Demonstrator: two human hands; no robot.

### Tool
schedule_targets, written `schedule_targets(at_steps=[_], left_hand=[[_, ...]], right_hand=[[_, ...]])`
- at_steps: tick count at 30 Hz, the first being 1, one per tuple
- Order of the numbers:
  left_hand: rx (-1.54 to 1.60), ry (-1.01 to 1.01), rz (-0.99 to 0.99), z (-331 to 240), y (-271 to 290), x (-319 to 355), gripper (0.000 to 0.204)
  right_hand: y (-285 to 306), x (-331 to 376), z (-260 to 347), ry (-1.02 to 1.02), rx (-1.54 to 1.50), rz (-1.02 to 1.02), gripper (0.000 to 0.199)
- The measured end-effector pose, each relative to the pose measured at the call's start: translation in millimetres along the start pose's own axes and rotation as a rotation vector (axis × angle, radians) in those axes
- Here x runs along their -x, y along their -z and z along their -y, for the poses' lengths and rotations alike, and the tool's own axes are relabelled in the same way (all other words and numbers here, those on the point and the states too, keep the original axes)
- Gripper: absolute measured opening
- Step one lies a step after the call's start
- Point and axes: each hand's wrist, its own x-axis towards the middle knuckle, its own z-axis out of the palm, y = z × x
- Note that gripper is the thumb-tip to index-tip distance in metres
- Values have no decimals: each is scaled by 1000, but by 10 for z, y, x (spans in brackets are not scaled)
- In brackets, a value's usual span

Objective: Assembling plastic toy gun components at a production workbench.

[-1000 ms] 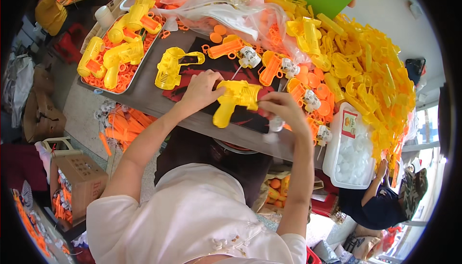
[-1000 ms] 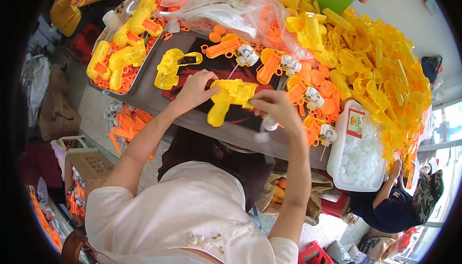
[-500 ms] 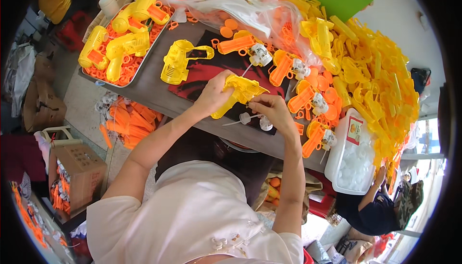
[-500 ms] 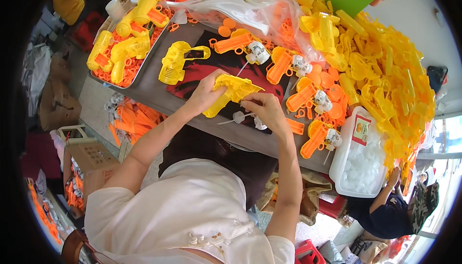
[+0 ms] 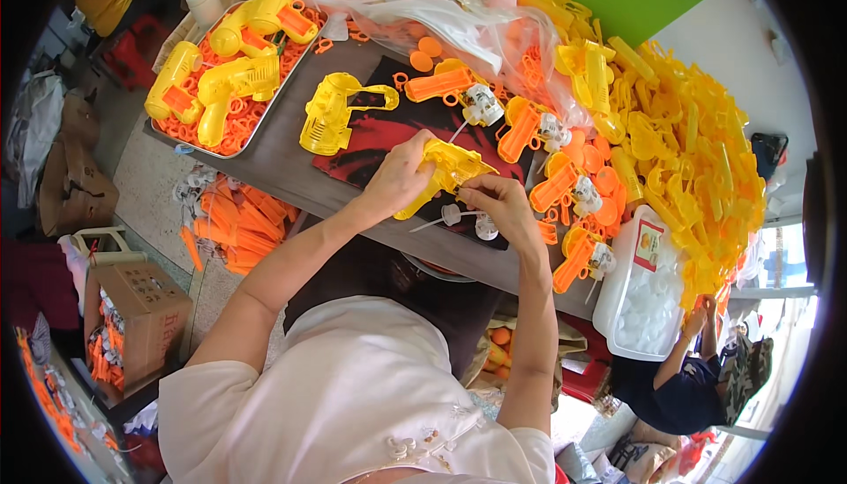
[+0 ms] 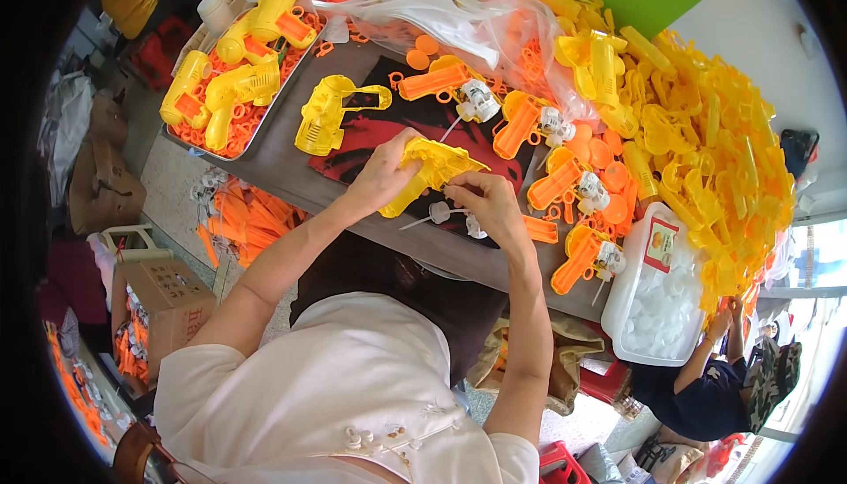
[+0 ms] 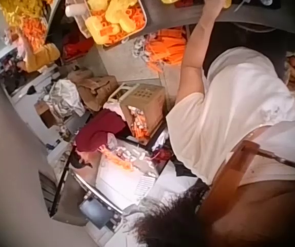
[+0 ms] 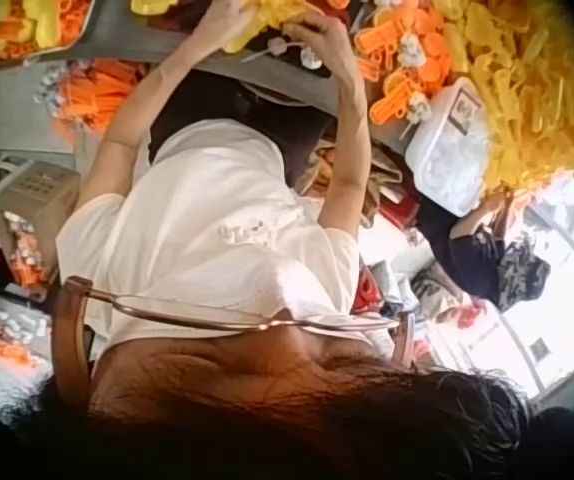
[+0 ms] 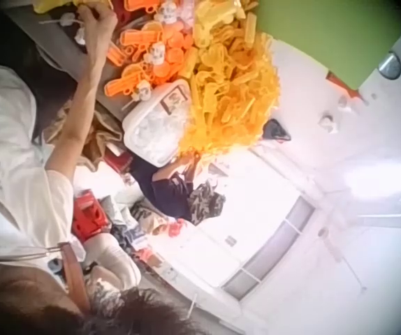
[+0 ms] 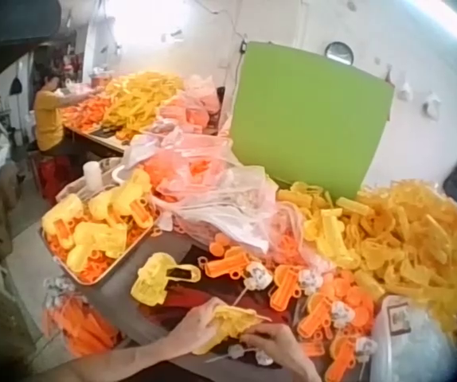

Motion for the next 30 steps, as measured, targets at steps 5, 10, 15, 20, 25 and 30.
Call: schedule_targets(at_steps=[5, 10, 15, 20, 25, 30], left_hand=[[32, 25, 14, -19, 12, 8, 23], [88, 67, 33, -23, 9, 9, 24], [176, 183, 71, 70, 97, -55, 31], [-574, -344, -330, -291, 42, 97, 29], [-512, -388, -233, 28, -77, 124, 9], [-517, -330, -194, -49, -101, 108, 12]], right_hand=[[1, -30, 11, 55, 102, -16, 13], [-33, -53, 129, 66, 299, -78, 15], [-115, -180, 166, 49, 487, -170, 26], [-75, -276, 340, -57, 579, -153, 28], [45, -42, 247, 144, 248, -353, 28], [389, 628, 94, 22, 486, -462, 27]])
